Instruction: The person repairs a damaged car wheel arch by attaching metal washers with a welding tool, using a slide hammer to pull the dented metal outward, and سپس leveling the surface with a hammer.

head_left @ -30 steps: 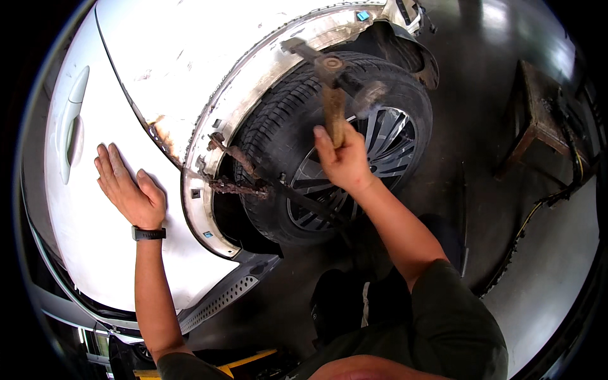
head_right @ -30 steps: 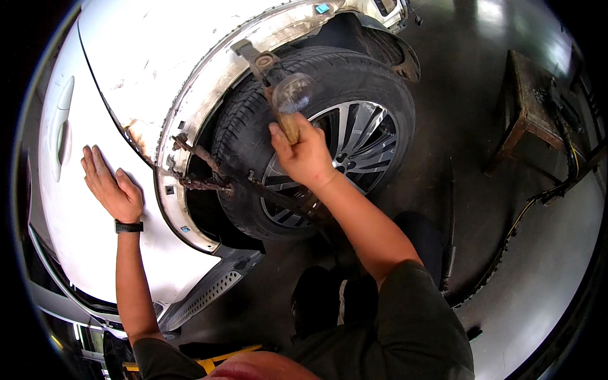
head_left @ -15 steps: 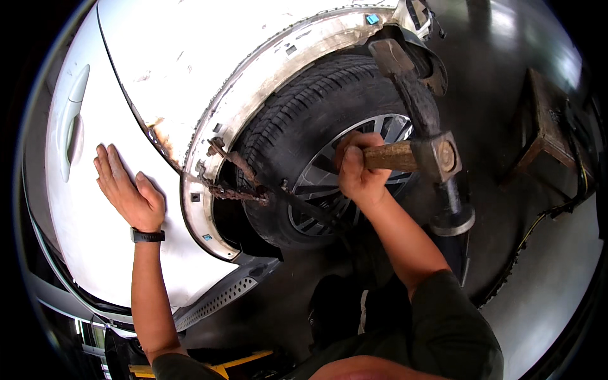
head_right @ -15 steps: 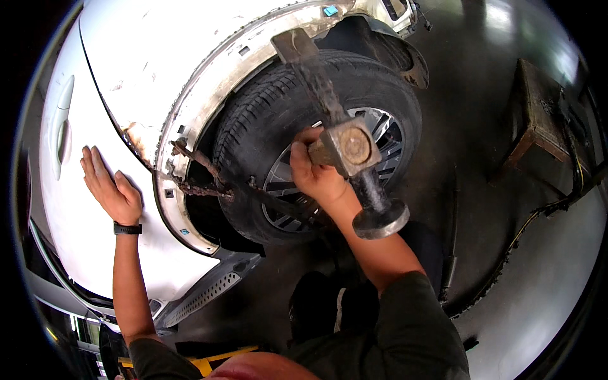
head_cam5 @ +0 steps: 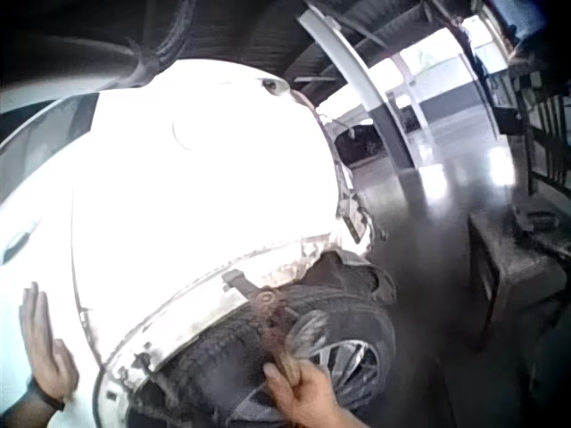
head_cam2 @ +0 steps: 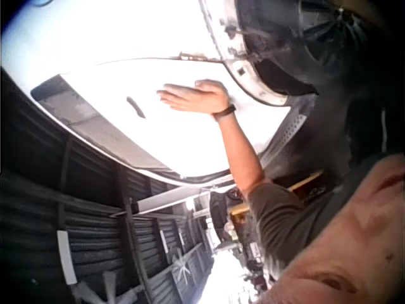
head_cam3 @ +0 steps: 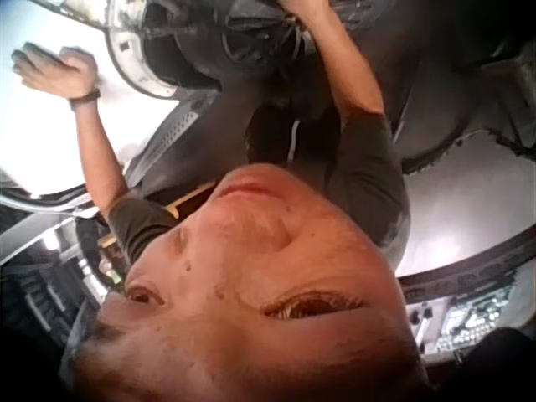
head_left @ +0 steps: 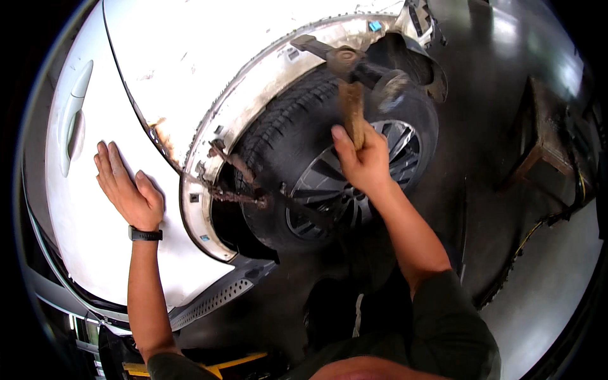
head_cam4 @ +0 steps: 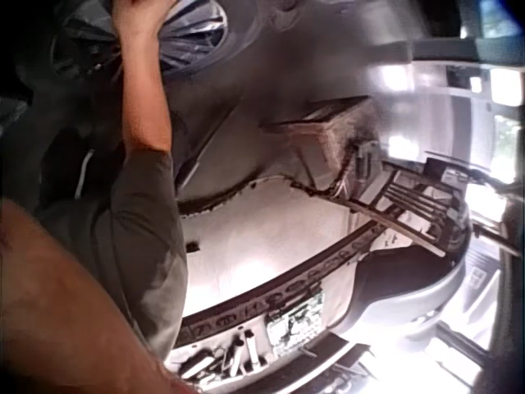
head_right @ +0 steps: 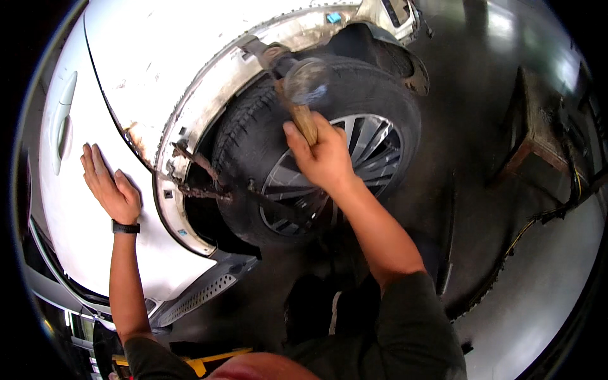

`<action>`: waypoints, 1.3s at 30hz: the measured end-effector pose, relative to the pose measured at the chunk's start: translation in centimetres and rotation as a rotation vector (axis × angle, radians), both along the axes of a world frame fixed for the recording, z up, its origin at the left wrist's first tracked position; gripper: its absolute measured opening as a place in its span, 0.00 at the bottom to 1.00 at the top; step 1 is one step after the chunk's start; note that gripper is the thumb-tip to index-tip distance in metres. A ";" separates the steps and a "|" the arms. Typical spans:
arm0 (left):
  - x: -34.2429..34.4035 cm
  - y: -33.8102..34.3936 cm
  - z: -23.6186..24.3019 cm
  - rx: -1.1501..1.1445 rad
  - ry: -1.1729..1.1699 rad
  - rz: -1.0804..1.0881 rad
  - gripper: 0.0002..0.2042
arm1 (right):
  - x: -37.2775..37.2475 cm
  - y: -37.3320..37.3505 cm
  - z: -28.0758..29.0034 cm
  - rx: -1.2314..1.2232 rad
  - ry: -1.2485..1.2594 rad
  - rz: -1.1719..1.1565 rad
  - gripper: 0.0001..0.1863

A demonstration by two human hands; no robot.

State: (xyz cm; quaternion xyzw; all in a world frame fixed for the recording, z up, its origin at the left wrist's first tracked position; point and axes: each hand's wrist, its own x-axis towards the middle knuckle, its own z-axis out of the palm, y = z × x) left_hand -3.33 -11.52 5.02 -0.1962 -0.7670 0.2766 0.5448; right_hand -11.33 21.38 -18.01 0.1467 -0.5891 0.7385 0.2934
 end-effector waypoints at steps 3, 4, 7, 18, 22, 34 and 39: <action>0.1 0.0 0.0 -0.006 -0.002 -0.009 0.32 | -0.8 -1.3 -2.7 -0.220 0.332 -0.122 0.13; 0.1 0.2 0.0 -0.006 0.000 -0.014 0.32 | -1.1 -1.5 -2.9 -0.175 0.378 -0.136 0.13; 0.0 1.1 0.1 0.004 0.011 0.025 0.30 | -2.4 -1.6 -1.3 0.099 0.006 0.033 0.12; -0.3 0.5 -0.2 0.055 0.040 0.004 0.31 | -1.4 -1.5 -2.7 0.022 0.116 0.008 0.08; 0.0 -0.4 -0.3 0.092 0.057 -0.018 0.31 | 2.9 3.0 -7.3 0.231 -0.127 0.033 0.10; 0.4 -2.6 0.9 -0.053 0.073 0.005 0.31 | 19.2 13.5 -38.0 1.007 -1.373 -0.037 0.24; -0.3 -0.3 -0.5 0.042 -0.061 -0.088 0.31 | 22.3 17.4 -44.9 1.040 -1.477 0.104 0.26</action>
